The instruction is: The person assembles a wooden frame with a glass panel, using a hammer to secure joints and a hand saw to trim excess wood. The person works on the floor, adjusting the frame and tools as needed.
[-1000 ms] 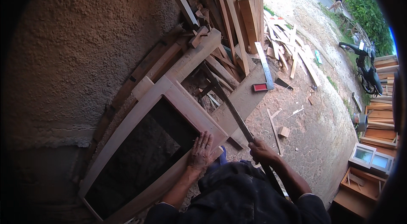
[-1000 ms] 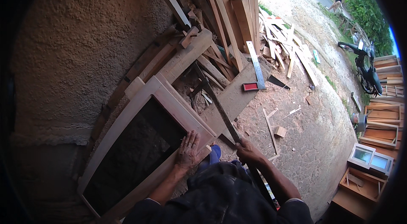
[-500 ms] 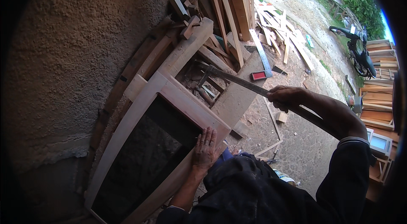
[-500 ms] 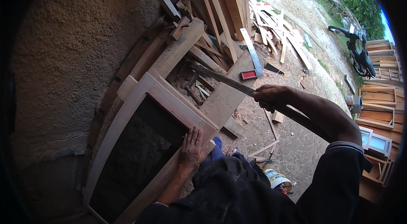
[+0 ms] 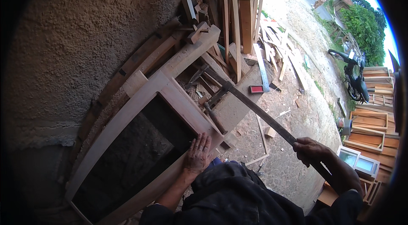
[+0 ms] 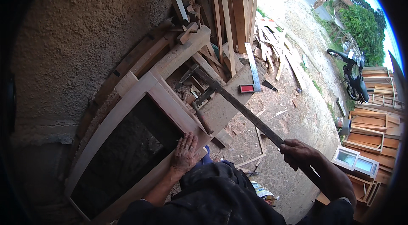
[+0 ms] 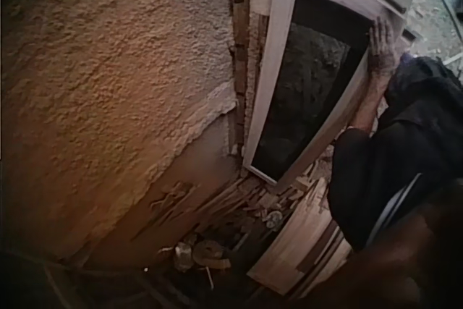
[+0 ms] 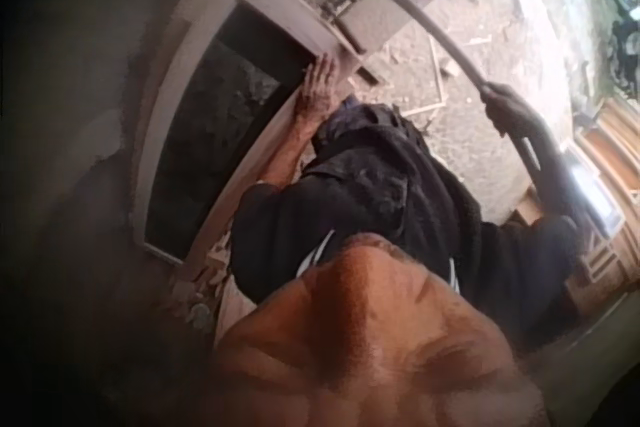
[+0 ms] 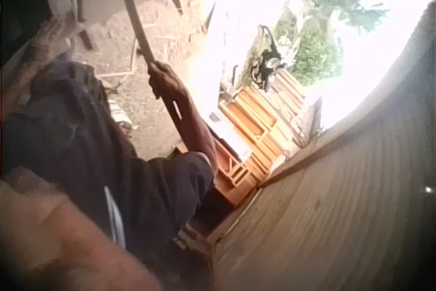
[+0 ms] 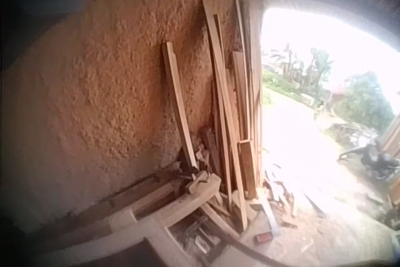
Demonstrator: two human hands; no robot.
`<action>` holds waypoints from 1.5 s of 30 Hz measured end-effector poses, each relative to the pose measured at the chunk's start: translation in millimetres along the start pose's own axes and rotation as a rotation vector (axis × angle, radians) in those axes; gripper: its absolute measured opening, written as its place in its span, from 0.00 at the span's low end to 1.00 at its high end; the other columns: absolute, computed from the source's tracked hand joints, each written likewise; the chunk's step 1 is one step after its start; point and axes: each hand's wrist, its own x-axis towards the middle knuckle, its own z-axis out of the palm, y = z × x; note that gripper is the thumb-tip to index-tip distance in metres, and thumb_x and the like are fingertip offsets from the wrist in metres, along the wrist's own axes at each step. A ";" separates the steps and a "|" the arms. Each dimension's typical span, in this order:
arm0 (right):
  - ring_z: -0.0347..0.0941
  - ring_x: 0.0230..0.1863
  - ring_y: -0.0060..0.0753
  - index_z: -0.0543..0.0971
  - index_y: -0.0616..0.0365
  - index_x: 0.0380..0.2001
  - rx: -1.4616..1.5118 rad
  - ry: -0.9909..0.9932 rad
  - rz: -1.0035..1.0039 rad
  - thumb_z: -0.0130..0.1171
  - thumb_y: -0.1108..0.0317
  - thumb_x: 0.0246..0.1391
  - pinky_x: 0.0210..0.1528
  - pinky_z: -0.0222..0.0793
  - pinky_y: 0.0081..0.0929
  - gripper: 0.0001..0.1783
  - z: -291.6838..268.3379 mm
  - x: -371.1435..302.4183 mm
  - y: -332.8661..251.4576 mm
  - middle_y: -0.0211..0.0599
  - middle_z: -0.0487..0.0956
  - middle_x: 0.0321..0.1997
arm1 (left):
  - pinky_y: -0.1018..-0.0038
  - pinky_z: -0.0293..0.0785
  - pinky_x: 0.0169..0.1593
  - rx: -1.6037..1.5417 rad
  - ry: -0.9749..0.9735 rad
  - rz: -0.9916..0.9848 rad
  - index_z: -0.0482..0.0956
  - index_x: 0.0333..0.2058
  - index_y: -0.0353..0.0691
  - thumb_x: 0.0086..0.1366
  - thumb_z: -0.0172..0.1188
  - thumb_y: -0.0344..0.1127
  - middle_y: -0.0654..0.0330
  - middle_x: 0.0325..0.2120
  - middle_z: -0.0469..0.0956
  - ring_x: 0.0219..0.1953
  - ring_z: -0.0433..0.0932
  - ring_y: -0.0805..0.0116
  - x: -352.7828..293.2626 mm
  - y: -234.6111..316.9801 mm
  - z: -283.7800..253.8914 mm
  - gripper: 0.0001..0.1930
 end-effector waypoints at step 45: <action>0.78 0.31 0.53 0.76 0.58 0.34 -0.152 0.642 -0.766 0.70 0.58 0.50 0.34 0.71 0.43 0.18 241.8 127.2 385.6 0.47 0.77 0.27 | 0.61 0.81 0.46 -2.061 0.462 -0.745 0.76 0.48 0.44 0.69 0.63 0.54 0.55 0.37 0.84 0.40 0.83 0.60 -57.2 168.2 53.7 0.21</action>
